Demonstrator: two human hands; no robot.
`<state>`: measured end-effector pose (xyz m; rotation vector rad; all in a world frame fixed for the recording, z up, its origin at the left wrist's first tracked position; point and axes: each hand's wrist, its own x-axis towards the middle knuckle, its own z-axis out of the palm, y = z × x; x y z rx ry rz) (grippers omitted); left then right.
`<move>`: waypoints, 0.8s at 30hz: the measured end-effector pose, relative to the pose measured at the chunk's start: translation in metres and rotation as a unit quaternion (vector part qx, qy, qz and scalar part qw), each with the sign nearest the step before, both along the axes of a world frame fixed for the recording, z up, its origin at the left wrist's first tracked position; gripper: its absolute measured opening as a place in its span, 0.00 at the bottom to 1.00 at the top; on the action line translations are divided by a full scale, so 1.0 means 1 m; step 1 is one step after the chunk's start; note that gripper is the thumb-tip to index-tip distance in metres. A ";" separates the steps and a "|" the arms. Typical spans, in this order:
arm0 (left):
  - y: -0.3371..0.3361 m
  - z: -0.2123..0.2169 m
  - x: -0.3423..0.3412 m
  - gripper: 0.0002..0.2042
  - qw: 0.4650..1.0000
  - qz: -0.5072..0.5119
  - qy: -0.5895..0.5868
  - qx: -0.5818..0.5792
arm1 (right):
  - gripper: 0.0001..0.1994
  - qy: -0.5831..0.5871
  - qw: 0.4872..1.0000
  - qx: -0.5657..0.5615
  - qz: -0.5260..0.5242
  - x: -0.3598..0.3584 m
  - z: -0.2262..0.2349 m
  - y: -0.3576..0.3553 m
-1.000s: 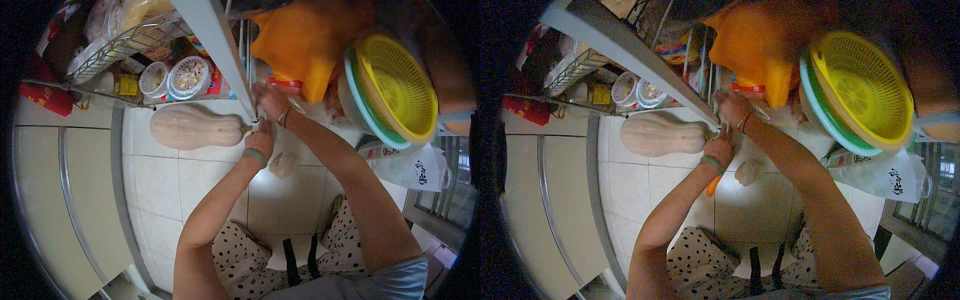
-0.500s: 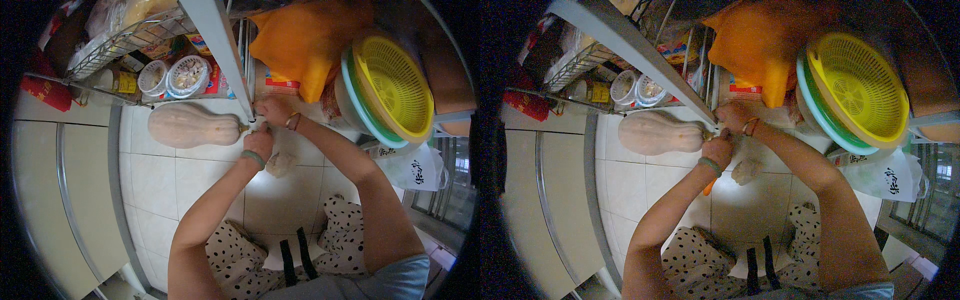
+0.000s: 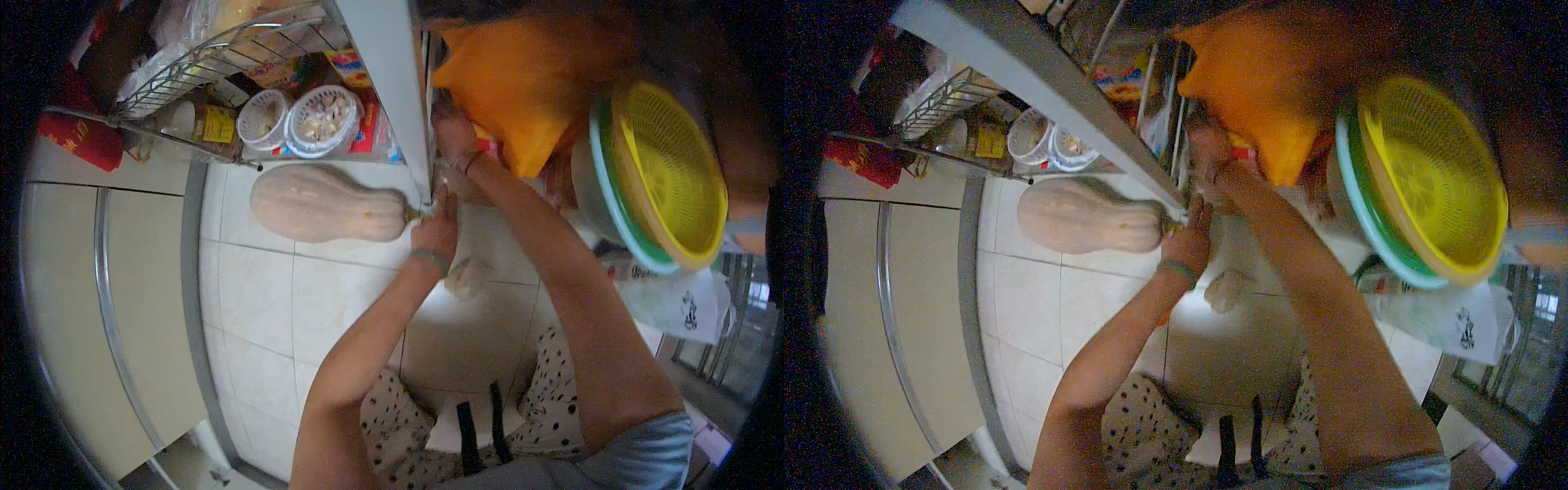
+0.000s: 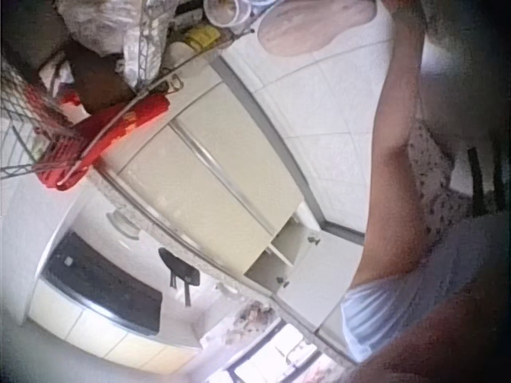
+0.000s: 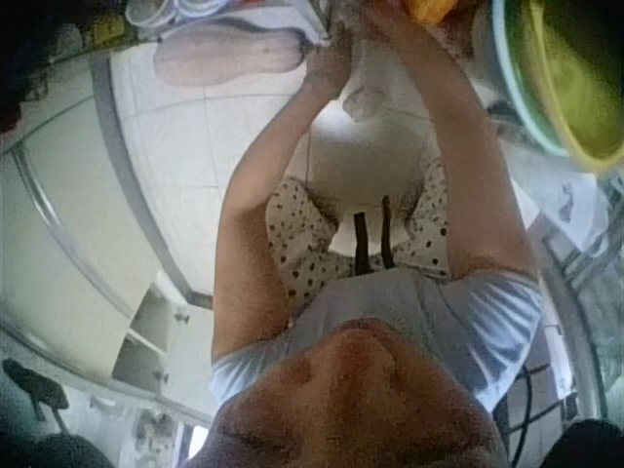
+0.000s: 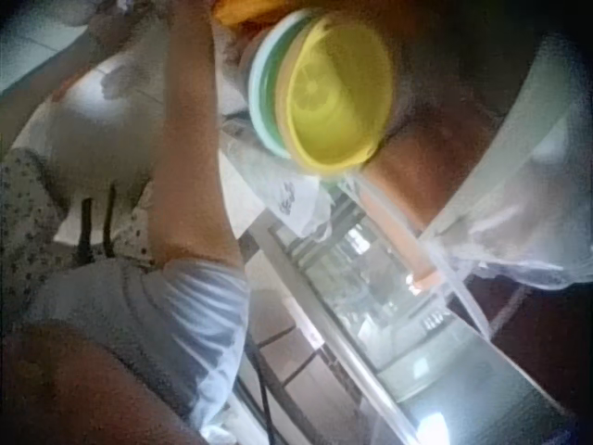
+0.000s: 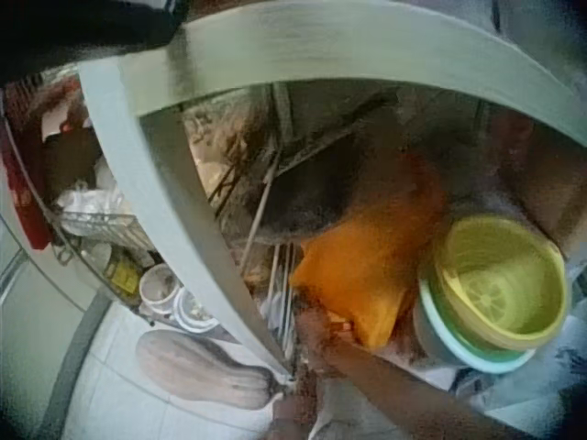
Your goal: The person kneels on the kitchen floor and uses a cloth to wipe the tiled area under a metal storage shelf. They move a yellow colander and a white plastic bag to access the space and continue scrubbing the floor surface.
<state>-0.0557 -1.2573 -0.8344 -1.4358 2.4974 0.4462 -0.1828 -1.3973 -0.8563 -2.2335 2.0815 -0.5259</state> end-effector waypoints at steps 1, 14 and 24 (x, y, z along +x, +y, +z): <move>0.004 -0.001 0.007 0.31 1.000 -0.004 -0.008 -0.017 | 0.13 -0.025 0.999 0.026 -0.040 0.011 0.010 0.000; 0.005 -0.013 0.020 0.20 0.997 -0.051 -0.052 -0.005 | 0.13 -0.011 0.979 0.007 0.204 0.015 0.005 0.090; 0.013 0.014 0.023 0.17 0.996 -0.041 0.034 -0.069 | 0.15 -0.122 0.979 -0.072 0.144 -0.005 0.023 0.099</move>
